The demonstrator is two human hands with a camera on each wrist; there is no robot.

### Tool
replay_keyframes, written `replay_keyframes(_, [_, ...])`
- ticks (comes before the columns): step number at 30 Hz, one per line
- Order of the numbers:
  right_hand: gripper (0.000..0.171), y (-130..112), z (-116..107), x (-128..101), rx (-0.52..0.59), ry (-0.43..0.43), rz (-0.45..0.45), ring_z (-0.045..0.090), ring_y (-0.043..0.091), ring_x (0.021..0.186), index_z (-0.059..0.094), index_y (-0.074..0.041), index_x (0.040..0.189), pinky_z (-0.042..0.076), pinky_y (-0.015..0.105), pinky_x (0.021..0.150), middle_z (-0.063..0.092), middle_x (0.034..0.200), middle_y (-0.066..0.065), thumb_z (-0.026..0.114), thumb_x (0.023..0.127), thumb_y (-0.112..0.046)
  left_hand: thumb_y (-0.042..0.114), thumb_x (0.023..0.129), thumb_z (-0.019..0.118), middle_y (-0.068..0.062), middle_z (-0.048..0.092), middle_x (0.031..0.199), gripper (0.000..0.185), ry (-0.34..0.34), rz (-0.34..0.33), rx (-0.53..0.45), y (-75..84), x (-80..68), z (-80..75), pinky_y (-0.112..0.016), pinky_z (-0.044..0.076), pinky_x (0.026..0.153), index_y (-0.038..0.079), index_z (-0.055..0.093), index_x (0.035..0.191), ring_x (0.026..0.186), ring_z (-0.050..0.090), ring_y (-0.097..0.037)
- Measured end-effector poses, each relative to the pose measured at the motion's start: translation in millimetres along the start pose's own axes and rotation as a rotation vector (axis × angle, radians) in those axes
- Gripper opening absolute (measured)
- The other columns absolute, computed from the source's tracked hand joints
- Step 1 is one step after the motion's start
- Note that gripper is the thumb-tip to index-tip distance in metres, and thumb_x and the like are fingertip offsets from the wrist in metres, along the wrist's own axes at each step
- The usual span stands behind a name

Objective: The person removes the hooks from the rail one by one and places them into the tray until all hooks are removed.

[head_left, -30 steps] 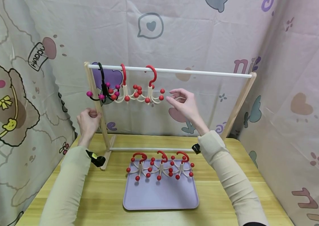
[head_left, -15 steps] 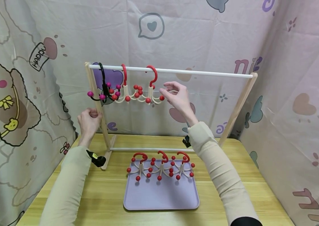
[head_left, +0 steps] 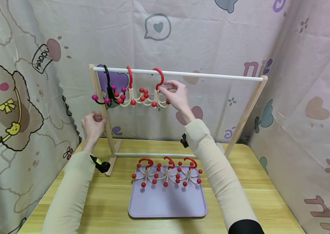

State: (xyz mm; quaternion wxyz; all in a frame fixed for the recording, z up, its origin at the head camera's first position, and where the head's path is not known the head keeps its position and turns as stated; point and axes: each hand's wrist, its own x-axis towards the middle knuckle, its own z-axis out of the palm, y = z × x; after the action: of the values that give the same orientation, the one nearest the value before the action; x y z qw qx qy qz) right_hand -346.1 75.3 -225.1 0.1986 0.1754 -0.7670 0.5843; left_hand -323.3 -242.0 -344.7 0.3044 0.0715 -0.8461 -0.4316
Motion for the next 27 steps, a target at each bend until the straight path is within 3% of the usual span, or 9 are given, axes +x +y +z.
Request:
replay_keyframes(4, [0.029, -0.7, 3.5, 3.4, 0.002, 0.009, 0.028, 0.06, 0.01, 0.058, 0.07, -0.004, 0.117, 0.049, 0.02, 0.056, 0.072, 0.093, 0.011, 0.072, 0.091, -0.018, 0.014, 0.093, 0.064, -0.021, 0.076, 0.104, 0.026, 0.006, 0.007, 0.002, 0.2, -0.2, 0.5, -0.008, 0.04, 0.064, -0.003, 0.071, 0.112, 0.066, 0.048, 0.01])
replay_keyframes(13, [0.023, -2.2, 10.9, 9.7, -0.017, 0.019, 0.05, 0.062, 0.02, 0.062, 0.07, -0.002, 0.11, 0.049, 0.02, 0.056, 0.075, 0.1, 0.018, 0.071, 0.092, -0.017, 0.014, 0.093, 0.064, -0.021, 0.076, 0.103, 0.026, 0.015, 0.019, 0.006, -0.1, -0.4, 1.0, -0.007, 0.039, 0.063, -0.004, 0.071, 0.11, 0.064, 0.047, 0.013])
replay_keyframes(20, [0.018, -1.8, 15.1, 10.9, -0.021, 0.027, 0.044, 0.059, 0.01, 0.059, 0.071, -0.001, 0.106, 0.05, 0.019, 0.057, 0.075, 0.098, 0.018, 0.07, 0.092, -0.013, 0.014, 0.092, 0.064, -0.021, 0.076, 0.103, 0.026, 0.016, 0.016, 0.004, -0.2, -0.6, 1.2, -0.007, 0.039, 0.064, -0.003, 0.071, 0.11, 0.063, 0.047, 0.014])
replay_keyframes(27, [0.015, -2.9, 16.7, 11.8, 0.001, 0.045, 0.036, 0.063, 0.01, 0.063, 0.071, 0.0, 0.102, 0.054, 0.019, 0.061, 0.075, 0.095, 0.018, 0.07, 0.092, -0.011, 0.014, 0.093, 0.064, -0.021, 0.076, 0.102, 0.025, 0.017, 0.015, 0.014, 0.1, -0.3, 1.9, -0.008, 0.039, 0.064, -0.003, 0.071, 0.11, 0.066, 0.049, 0.009])
